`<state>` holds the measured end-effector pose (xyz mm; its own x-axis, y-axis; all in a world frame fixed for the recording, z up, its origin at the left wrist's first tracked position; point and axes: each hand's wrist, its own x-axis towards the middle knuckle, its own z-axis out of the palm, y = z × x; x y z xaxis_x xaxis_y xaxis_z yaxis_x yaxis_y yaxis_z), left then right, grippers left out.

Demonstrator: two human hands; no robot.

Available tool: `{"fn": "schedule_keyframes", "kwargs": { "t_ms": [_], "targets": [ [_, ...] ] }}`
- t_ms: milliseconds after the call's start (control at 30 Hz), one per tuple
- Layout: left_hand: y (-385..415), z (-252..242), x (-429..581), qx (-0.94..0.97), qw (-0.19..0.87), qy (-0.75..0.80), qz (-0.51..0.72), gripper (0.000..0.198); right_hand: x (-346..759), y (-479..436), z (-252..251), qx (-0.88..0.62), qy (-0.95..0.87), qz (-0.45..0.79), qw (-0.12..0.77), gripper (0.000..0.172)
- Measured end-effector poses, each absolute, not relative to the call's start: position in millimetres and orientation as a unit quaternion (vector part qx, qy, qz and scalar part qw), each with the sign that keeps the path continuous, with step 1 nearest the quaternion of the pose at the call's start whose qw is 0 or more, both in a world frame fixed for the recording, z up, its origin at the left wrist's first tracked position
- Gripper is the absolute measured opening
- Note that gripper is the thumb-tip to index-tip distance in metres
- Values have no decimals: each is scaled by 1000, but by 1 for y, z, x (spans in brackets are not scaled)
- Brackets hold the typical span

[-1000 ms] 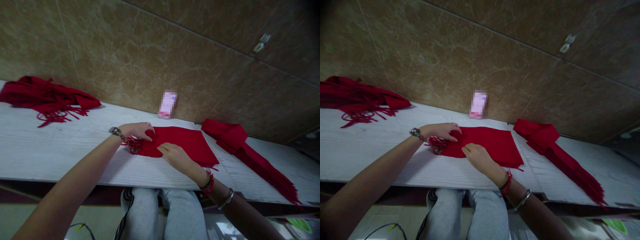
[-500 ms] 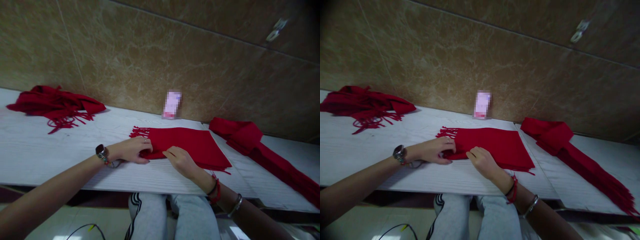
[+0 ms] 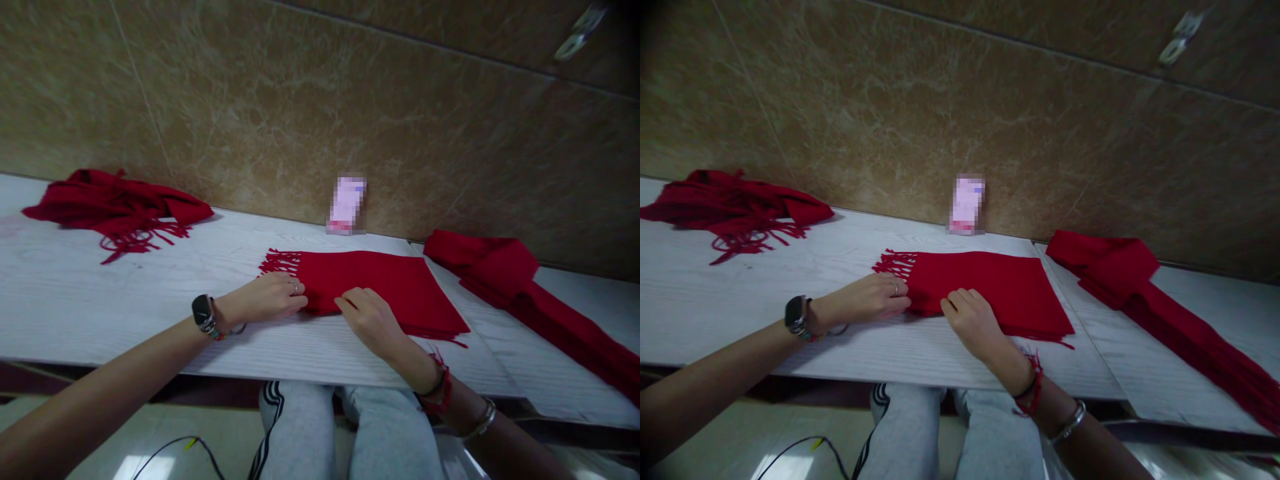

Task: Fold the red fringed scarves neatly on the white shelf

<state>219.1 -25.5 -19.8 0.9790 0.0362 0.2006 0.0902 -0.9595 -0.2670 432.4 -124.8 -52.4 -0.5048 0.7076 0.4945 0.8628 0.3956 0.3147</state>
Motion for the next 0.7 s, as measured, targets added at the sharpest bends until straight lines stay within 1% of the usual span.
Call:
{"fn": "schedule_keyframes", "kwargs": {
  "t_ms": [200, 333, 400, 500, 600, 700],
  "targets": [
    [-23, -18, 217, -985, 150, -36, -74, 13, 438, -128, -52, -474, -821, -278, 156, 25],
    [-22, -15, 215, -989, 112, -32, -86, 6, 440, -128, -50, -472, -818, -286, 159, 28],
    [-23, -16, 214, -992, 81, -29, -95, 8, 442, -128, -50, -478, -818, -277, 158, 30],
    [-25, -18, 213, -995, 57, -42, -77, 16, 447, -129, -52, -474, -826, -256, 164, 31],
    [-27, -19, 212, -995, 61, -45, -67, 24, 454, -133, -54, -443, -851, -232, 160, 32],
    [-28, -18, 213, -995, 74, -31, -58, 23, 461, -139, -56, -423, -871, -216, 126, 37]
  ]
}}
